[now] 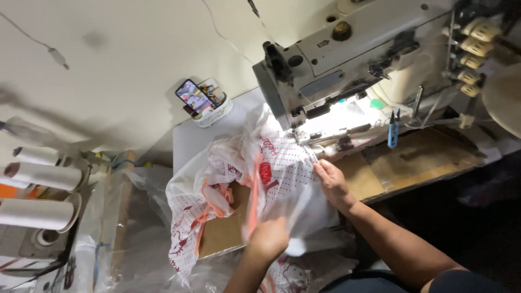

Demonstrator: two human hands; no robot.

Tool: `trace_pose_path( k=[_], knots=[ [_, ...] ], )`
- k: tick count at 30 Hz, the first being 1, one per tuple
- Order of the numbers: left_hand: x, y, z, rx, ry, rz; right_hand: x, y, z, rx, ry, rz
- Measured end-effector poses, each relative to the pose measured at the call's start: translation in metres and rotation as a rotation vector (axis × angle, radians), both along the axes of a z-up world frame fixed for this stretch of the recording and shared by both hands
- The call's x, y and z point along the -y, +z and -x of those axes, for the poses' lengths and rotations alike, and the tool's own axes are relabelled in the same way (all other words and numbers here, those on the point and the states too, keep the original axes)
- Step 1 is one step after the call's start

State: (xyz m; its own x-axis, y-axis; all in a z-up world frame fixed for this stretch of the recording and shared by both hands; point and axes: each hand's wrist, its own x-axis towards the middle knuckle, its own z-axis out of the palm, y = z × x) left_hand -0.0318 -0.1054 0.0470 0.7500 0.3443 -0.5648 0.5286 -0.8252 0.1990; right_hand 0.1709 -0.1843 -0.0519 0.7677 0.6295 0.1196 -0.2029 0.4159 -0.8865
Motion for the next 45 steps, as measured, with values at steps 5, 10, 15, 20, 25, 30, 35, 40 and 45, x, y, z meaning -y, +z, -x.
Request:
trace_pose_path(
  k=[5,10,15,20,25,30,35,40,45],
  knots=[
    [0.001,-0.026,0.016,0.844,0.229,-0.099,-0.001,-0.005,0.007,0.033,-0.021,-0.038],
    [0.009,-0.102,-0.016,0.995,0.292,-0.516,0.004,0.006,0.011,0.055,-0.069,0.061],
    [-0.007,-0.121,-0.014,1.148,0.367,-0.239,0.007,0.026,0.009,0.113,-0.102,0.162],
    [0.003,-0.072,-0.012,1.078,0.357,-0.114,0.000,0.024,0.006,0.088,-0.083,0.097],
    [-0.015,-0.056,-0.024,1.017,0.372,-0.109,-0.001,0.017,-0.004,0.190,-0.136,0.284],
    [-0.033,-0.040,-0.032,1.037,0.369,-0.233,0.000,0.015,-0.009,0.185,-0.121,0.278],
    [-0.040,-0.025,-0.029,1.117,0.292,-0.092,0.013,0.043,0.000,0.150,-0.088,0.259],
    [-0.063,-0.041,-0.031,1.180,0.224,-0.154,0.001,-0.006,-0.024,0.301,-0.114,0.367],
    [-0.073,-0.044,-0.034,1.234,0.188,-0.171,0.005,0.013,-0.012,0.347,-0.135,0.399]
  ],
)
